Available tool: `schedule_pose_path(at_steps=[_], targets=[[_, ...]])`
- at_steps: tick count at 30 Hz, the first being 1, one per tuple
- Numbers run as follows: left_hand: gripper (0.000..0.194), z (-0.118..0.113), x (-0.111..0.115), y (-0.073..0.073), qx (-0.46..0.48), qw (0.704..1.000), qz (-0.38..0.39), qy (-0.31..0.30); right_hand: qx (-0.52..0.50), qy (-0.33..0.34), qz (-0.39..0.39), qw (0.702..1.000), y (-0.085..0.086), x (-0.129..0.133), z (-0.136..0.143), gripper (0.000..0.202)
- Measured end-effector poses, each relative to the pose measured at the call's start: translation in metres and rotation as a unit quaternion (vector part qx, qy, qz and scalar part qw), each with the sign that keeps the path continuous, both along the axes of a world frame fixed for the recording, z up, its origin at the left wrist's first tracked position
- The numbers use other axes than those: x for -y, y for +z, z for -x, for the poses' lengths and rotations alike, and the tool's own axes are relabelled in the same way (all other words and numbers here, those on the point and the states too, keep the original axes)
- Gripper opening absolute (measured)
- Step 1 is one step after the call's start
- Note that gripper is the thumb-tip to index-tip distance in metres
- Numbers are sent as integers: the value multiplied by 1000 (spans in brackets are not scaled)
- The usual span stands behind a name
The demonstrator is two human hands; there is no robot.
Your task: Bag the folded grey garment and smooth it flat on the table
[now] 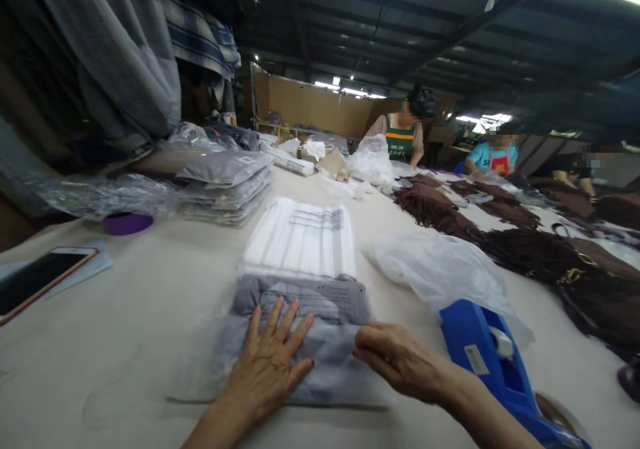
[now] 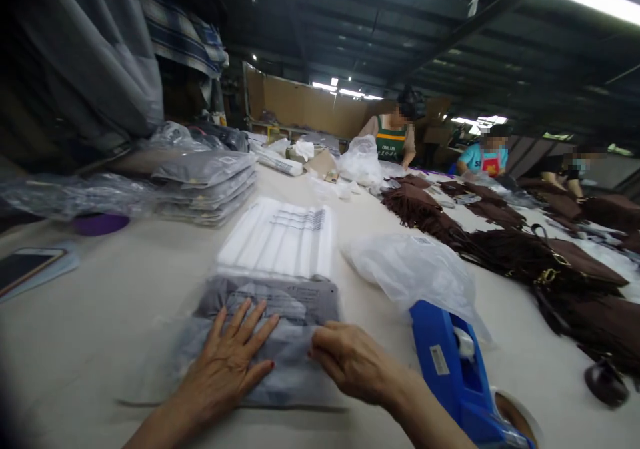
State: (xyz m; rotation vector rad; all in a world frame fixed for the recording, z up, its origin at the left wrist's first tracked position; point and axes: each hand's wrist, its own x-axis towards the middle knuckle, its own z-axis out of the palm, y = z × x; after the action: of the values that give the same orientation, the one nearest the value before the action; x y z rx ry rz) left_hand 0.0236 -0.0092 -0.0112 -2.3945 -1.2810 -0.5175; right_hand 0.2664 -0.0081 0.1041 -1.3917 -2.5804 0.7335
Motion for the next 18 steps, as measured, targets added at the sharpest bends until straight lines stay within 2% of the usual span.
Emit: schedule_pose_path(at_steps=[2,4,7,10,14,16,18], targets=[[67,0,0,1,-1,1000,2,1,42,35,-1,999,-7,-26,10,21],[68,0,0,2,-1,1000,6,3,59,39,9,997,-19,-47,17,17],[67,-1,1,4,0,1000,16,3,73,-2,19,997,-38,-67,20,16],[67,-1,1,4,1,1000,27,2,85,-85,-4,993,-49,-78,6,22],[66,1,1,3,15,999,31,5,96,-202,-74,972,-48,-67,-24,21],[64,1,1,2,19,999,28,7,92,-254,-125,955,-50,-46,-29,19],[64,-1,2,1,14,1000,21,4,56,-257,-213,941,-58,-18,-20,24]])
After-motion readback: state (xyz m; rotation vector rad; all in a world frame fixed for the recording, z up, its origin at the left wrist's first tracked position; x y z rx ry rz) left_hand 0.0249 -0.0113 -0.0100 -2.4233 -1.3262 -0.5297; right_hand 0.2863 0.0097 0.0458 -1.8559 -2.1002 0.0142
